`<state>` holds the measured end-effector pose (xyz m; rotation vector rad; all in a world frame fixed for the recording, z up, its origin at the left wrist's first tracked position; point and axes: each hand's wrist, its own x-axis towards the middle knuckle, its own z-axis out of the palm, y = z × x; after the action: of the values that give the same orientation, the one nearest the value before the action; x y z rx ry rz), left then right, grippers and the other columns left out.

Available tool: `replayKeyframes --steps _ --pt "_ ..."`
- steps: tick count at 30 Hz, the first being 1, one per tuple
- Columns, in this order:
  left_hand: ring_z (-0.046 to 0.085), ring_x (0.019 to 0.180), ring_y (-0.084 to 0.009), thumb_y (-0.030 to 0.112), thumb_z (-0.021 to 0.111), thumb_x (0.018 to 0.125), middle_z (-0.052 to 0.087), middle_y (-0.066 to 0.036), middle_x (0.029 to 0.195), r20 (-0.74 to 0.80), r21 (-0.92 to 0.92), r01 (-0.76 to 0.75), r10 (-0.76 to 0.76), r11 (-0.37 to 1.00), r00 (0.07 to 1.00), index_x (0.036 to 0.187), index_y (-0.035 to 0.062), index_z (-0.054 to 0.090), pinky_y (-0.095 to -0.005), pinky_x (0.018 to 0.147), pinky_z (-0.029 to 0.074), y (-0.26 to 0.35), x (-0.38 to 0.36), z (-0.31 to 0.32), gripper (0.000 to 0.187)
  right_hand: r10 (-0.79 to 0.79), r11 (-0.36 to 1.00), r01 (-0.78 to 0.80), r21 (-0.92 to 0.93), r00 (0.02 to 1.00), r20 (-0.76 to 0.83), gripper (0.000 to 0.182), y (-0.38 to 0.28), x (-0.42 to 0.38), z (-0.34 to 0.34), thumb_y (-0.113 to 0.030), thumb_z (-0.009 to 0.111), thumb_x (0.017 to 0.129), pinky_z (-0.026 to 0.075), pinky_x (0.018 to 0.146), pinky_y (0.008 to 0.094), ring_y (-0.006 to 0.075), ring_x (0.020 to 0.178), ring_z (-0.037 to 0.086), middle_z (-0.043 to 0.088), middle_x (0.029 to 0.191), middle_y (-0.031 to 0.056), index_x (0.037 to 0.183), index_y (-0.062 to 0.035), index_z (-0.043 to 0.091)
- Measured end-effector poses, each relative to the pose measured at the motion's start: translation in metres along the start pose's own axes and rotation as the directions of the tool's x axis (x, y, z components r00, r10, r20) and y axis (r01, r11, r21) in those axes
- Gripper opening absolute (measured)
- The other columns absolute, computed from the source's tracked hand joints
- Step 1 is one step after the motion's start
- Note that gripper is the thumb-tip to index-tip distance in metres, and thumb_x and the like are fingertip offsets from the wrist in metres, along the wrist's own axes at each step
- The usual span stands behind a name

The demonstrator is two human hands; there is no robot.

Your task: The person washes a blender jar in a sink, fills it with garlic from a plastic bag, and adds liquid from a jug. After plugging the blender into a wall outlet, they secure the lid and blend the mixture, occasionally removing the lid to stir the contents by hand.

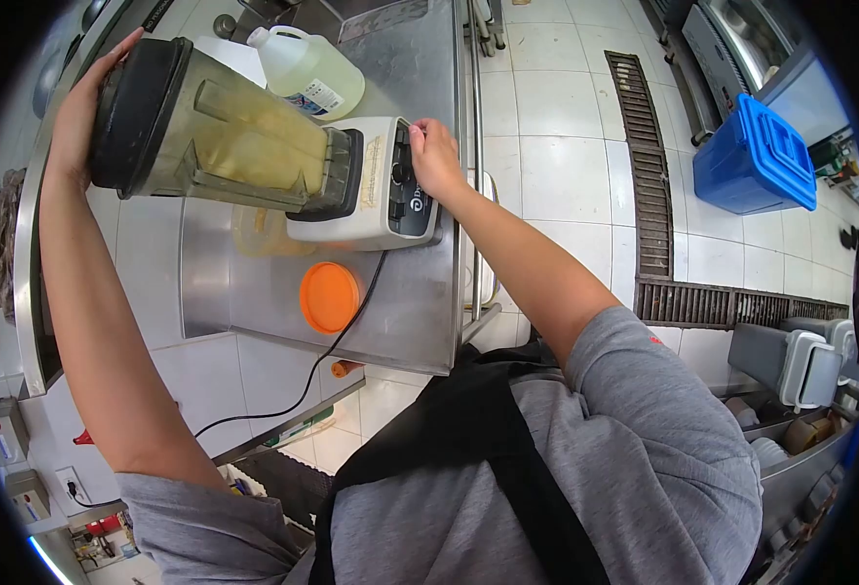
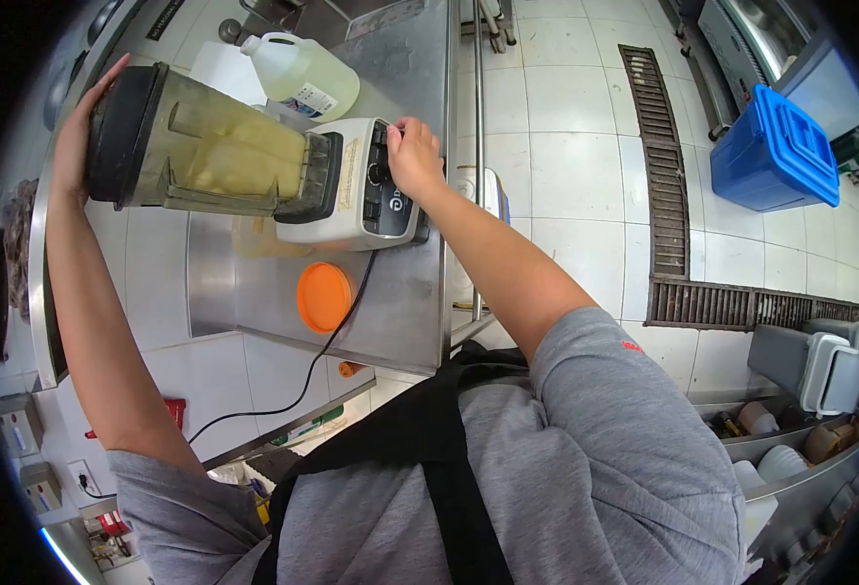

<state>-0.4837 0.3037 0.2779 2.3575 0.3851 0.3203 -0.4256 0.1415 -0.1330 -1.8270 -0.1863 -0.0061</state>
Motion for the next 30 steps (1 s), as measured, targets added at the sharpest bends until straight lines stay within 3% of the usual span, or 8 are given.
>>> replayKeyframes --steps 1,14,16,17,22,30 --pt "0.05 0.121 -0.0144 0.03 0.033 0.099 0.051 -0.006 0.135 0.012 0.015 0.014 -0.014 1.0 1.0 0.136 0.0149 0.052 -0.0248 0.102 0.036 0.0006 -0.0002 0.0001 0.045 0.001 1.0 -0.001 0.001 1.0 -0.001 0.034 0.0009 0.0005 0.0006 -0.036 0.042 0.098 0.042 0.09 0.0502 0.0388 0.11 0.05 0.054 0.116 0.0173 0.114 -0.0077 0.051" --pt "0.049 0.122 -0.0142 0.033 0.034 0.098 0.05 -0.005 0.137 0.01 0.036 0.018 -0.018 0.999 1.0 0.137 0.0158 0.051 -0.0248 0.103 0.035 0.0009 0.0001 0.0012 0.045 -0.028 0.999 0.028 0.029 1.0 0.0 0.033 0.0023 0.0033 0.0007 -0.033 0.043 0.097 0.04 0.093 0.0471 0.0405 0.107 0.05 0.054 0.113 0.0198 0.113 -0.0043 0.051" --pt "0.057 0.108 -0.0108 0.031 0.038 0.097 0.056 -0.004 0.128 -0.023 0.064 -0.031 0.033 0.997 0.999 0.132 0.018 0.057 -0.0224 0.093 0.043 0.0014 -0.0022 0.0026 0.041 -0.029 0.999 0.029 0.028 1.0 0.003 0.034 0.0017 0.0027 0.0003 -0.033 0.043 0.098 0.04 0.094 0.0468 0.0404 0.107 0.05 0.054 0.113 0.0199 0.113 -0.0039 0.051" --pt "0.057 0.108 -0.0108 0.031 0.038 0.097 0.056 -0.004 0.128 -0.023 0.064 -0.03 0.032 0.997 0.999 0.132 0.018 0.057 -0.0224 0.093 0.043 0.0018 -0.0026 0.0028 0.041 -0.028 0.999 0.028 0.026 1.0 0.003 0.033 0.0013 0.0027 0.0 -0.032 0.042 0.098 0.04 0.094 0.0465 0.0402 0.107 0.05 0.054 0.113 0.0199 0.113 -0.0037 0.051" --pt "0.048 0.123 -0.0138 0.036 0.04 0.097 0.049 -0.006 0.137 -0.023 0.085 -0.04 0.042 0.996 0.999 0.135 0.0196 0.053 -0.0248 0.102 0.036 -0.0012 0.0009 -0.0007 0.044 -0.032 0.999 0.032 0.027 0.999 -0.002 0.033 0.0028 0.0036 0.001 -0.032 0.042 0.098 0.039 0.094 0.0461 0.0399 0.107 0.05 0.055 0.112 0.0204 0.112 -0.0035 0.051" --pt "0.047 0.126 -0.0157 0.042 0.042 0.095 0.045 -0.008 0.141 -0.019 0.111 -0.062 0.064 0.992 0.998 0.137 0.0216 0.051 -0.0256 0.103 0.034 -0.0028 0.0017 -0.0021 0.047 -0.033 0.999 0.033 0.04 0.999 -0.003 0.036 -0.0002 0.0026 -0.0011 -0.032 0.041 0.098 0.038 0.095 0.0454 0.0394 0.105 0.051 0.055 0.109 0.0217 0.111 -0.0006 0.051"
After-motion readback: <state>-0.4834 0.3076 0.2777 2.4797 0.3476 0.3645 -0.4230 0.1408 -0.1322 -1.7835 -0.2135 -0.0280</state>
